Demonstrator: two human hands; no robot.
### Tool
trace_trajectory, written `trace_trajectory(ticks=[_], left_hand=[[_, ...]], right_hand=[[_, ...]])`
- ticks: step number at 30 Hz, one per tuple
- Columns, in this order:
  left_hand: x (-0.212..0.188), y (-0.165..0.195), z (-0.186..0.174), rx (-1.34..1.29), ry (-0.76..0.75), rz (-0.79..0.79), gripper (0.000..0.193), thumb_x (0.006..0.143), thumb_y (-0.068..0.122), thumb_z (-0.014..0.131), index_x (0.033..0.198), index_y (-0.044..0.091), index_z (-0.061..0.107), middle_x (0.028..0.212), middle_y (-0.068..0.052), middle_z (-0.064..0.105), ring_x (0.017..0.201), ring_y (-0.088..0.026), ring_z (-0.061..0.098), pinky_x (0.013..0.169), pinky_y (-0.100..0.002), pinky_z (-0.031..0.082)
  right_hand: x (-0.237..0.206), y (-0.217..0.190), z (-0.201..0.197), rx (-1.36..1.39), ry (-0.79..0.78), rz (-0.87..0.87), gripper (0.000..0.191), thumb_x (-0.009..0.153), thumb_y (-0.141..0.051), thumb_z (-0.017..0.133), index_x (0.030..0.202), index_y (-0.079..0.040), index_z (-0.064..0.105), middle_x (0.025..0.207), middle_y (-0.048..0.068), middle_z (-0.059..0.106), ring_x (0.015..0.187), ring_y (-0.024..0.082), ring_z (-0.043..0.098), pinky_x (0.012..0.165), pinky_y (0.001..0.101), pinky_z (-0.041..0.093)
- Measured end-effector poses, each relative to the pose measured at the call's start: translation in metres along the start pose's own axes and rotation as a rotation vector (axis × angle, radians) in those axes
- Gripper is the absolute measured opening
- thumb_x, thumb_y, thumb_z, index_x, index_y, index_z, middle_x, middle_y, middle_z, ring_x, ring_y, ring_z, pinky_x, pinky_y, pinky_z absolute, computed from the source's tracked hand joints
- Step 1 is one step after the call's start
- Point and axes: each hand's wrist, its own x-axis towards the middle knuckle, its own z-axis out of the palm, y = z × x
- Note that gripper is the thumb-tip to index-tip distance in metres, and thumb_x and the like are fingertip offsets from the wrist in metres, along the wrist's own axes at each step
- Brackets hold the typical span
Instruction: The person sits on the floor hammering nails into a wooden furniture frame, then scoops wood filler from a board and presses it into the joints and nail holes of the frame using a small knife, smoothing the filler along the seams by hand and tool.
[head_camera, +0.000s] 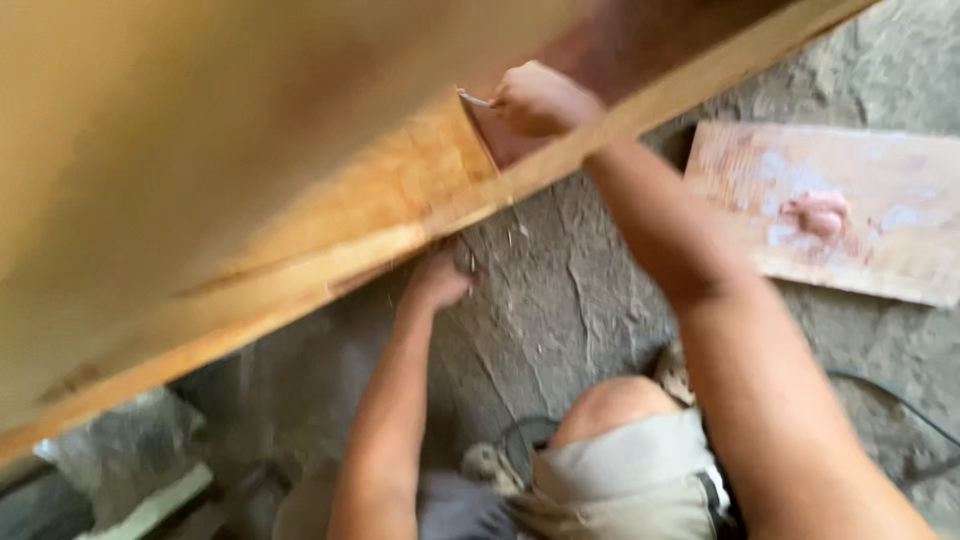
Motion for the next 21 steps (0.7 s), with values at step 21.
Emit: trace_trajectory(ticks=[21], left_hand=[[-0.096,0.011,-0.033,-1.143,0.445,0.451,0.057,0.1,0.02,0.07,0.147,-0.005,0.05,0.146,-0.016,0.059,0.14,-0.035,0.053,0.12,-0.049,0.041]], right_hand=[[-0.324,-0.045,0.108,0.594,0.405,0.438,0.04,0.093,-0.024,0.072,0.129,-0.006,0.07,0.102,0.018,0.075,0.091,0.027,0.073,0.082,0.0386,0.056]])
